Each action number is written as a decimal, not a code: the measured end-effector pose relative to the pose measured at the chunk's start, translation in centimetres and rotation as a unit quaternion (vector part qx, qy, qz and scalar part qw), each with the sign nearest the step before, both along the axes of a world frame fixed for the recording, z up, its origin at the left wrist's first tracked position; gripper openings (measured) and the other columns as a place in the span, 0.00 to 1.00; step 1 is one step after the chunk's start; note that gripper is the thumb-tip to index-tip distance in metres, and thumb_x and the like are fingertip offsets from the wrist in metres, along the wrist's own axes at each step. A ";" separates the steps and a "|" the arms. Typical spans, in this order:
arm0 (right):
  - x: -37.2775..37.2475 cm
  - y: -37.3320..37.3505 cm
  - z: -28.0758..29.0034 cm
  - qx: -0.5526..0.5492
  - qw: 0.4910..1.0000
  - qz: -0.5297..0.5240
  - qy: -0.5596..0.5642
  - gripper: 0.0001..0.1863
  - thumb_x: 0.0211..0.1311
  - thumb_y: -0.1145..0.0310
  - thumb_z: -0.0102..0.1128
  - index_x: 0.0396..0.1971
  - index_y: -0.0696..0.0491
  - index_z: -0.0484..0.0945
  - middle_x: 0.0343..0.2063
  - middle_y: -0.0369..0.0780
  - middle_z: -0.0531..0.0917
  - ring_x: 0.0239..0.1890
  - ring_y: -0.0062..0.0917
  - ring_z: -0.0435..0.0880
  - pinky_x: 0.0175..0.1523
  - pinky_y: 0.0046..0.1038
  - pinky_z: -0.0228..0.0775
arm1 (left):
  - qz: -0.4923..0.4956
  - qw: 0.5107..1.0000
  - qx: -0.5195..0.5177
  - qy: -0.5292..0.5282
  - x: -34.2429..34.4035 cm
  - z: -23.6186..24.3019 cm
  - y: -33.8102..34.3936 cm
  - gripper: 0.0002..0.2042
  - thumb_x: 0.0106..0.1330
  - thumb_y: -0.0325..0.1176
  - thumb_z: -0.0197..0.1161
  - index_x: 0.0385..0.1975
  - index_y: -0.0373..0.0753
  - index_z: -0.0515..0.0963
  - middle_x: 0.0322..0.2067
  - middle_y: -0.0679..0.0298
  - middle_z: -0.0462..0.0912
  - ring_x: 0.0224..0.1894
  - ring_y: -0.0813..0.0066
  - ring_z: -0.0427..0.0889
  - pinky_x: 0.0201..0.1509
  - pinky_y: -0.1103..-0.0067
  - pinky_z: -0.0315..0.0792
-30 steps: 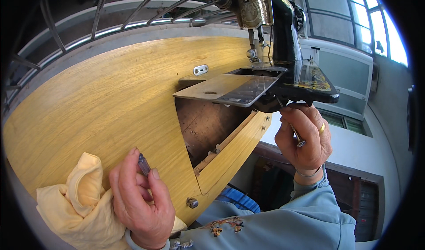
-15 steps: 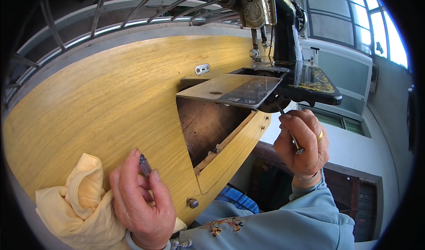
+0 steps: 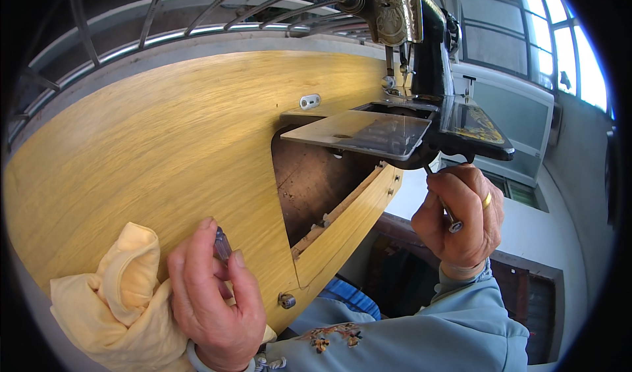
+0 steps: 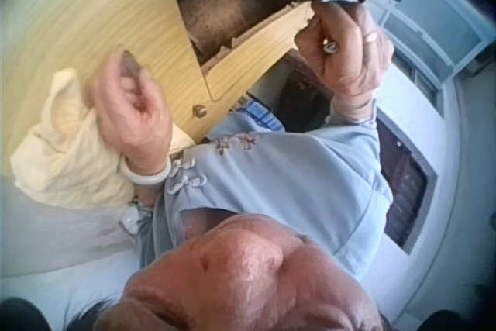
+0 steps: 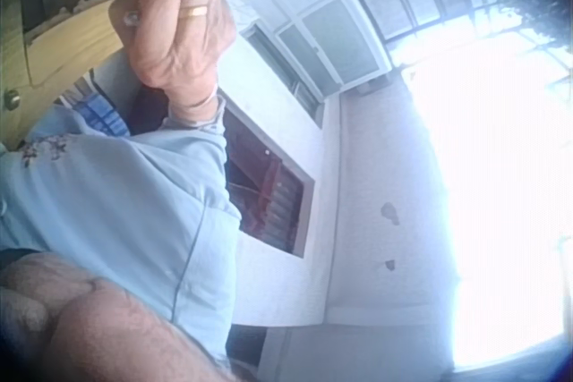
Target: The person adjusts the sewing machine's presser foot and internal components, then retrieves a bobbin and thread from a nearby box. They wind thread onto the bobbin and prepare to install it into the machine's bobbin case.
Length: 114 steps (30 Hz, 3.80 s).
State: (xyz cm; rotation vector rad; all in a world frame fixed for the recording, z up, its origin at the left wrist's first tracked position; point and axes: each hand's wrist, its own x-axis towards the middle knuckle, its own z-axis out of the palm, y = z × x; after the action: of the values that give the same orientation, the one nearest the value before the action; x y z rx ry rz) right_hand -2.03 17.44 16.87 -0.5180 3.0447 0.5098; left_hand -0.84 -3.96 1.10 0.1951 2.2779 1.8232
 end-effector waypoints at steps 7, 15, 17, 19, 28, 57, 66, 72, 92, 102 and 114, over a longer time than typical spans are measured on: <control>0.7 0.8 -0.5 -0.079 0.996 -0.036 -0.015 0.21 0.37 0.88 0.63 0.38 0.60 0.78 0.25 0.42 0.80 0.21 0.29 0.79 0.25 0.26 0.72 | -0.005 1.000 0.003 -0.001 -0.2 0.1 0.1 0.23 0.62 0.11 0.57 0.59 0.27 0.72 0.40 0.57 0.73 0.25 0.80 0.71 0.23 0.85 0.65; 1.5 1.1 0.0 -0.103 0.994 -0.020 0.014 0.20 0.41 0.90 0.61 0.39 0.62 0.77 0.24 0.44 0.80 0.23 0.32 0.82 0.27 0.27 0.76 | -0.008 1.000 -0.005 0.013 -0.2 0.0 0.1 0.22 0.62 0.11 0.57 0.58 0.27 0.72 0.41 0.57 0.74 0.25 0.80 0.71 0.23 0.85 0.64; 1.9 1.1 0.0 -0.135 0.990 -0.039 0.007 0.20 0.40 0.90 0.61 0.38 0.62 0.77 0.25 0.44 0.80 0.23 0.32 0.83 0.27 0.27 0.76 | -0.008 1.000 -0.012 0.018 -0.2 -0.1 0.1 0.20 0.63 0.12 0.58 0.57 0.26 0.73 0.41 0.55 0.75 0.23 0.80 0.71 0.21 0.84 0.64; 2.7 1.1 0.2 -0.182 0.981 -0.070 -0.002 0.19 0.40 0.90 0.61 0.37 0.60 0.77 0.25 0.43 0.81 0.23 0.31 0.83 0.28 0.26 0.76 | -0.003 0.999 -0.028 0.025 -0.2 -0.3 0.1 0.18 0.63 0.14 0.60 0.55 0.23 0.74 0.42 0.52 0.76 0.21 0.79 0.71 0.19 0.83 0.64; 10.4 3.7 -4.3 -0.343 0.890 -0.298 -0.034 0.09 0.51 0.83 0.59 0.33 0.55 0.78 0.23 0.37 0.80 0.19 0.21 0.78 0.27 0.20 0.70 | 0.024 0.995 -0.083 0.056 0.2 -0.1 0.8 0.19 0.62 0.10 0.60 0.54 0.25 0.75 0.50 0.49 0.70 0.33 0.75 0.75 0.29 0.81 0.70; 19.6 8.2 -13.4 -0.691 0.432 -0.578 -0.038 0.09 0.58 0.73 0.46 0.27 0.60 0.76 0.15 0.40 0.78 0.12 0.21 0.75 0.16 0.19 0.61 | -0.013 0.866 0.371 -0.334 -3.5 4.5 14.5 0.06 0.66 0.26 0.68 0.40 0.33 0.85 0.24 0.76 0.78 0.22 0.93 0.63 0.24 0.87 0.54; 19.1 7.8 -13.1 -0.672 0.446 -0.591 -0.034 0.09 0.54 0.71 0.48 0.26 0.61 0.76 0.14 0.41 0.76 0.10 0.24 0.72 0.17 0.22 0.64 | 0.029 0.883 0.358 -0.303 -2.8 4.6 15.1 0.06 0.70 0.27 0.65 0.41 0.33 0.82 0.20 0.74 0.74 0.20 0.90 0.64 0.23 0.87 0.53; 19.9 7.9 -13.7 -0.695 0.444 -0.566 -0.019 0.10 0.55 0.73 0.45 0.27 0.61 0.75 0.15 0.41 0.76 0.10 0.24 0.71 0.17 0.22 0.65 | -0.003 0.814 0.440 -0.378 -3.6 4.8 13.7 0.06 0.73 0.30 0.61 0.39 0.34 0.79 0.19 0.73 0.69 0.19 0.88 0.62 0.22 0.86 0.51; 18.4 4.2 -11.2 -0.653 0.516 -0.541 -0.123 0.07 0.65 0.70 0.56 0.29 0.57 0.76 0.18 0.37 0.80 0.16 0.18 0.78 0.19 0.17 0.64 | 0.041 0.937 0.198 -0.284 -0.9 5.8 -1.6 0.05 0.72 0.27 0.62 0.39 0.33 0.81 0.26 0.68 0.78 0.22 0.88 0.71 0.24 0.90 0.63; 18.1 -3.8 -11.1 -0.554 0.608 -0.528 -0.211 0.11 0.61 0.68 0.62 0.24 0.61 0.76 0.14 0.35 0.76 0.16 0.16 0.76 0.22 0.23 0.69 | -0.058 0.994 -0.077 0.052 2.5 1.8 -2.3 0.07 0.68 0.29 0.66 0.38 0.33 0.79 0.29 0.63 0.79 0.23 0.72 0.77 0.30 0.77 0.74; 12.9 -2.8 -10.6 -0.587 0.665 -0.425 -0.181 0.14 0.63 0.65 0.62 0.24 0.59 0.74 0.15 0.30 0.71 0.19 0.12 0.67 0.23 0.21 0.60 | -0.111 0.965 -0.224 -0.077 -1.7 2.1 0.7 0.09 0.64 0.31 0.64 0.30 0.31 0.76 0.27 0.55 0.84 0.28 0.65 0.86 0.31 0.73 0.79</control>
State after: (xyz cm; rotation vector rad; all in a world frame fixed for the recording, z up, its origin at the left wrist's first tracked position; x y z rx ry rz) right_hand 10.90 14.61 6.31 0.7759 2.3291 -1.4220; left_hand -2.52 -3.28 3.20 0.2113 2.3728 1.1391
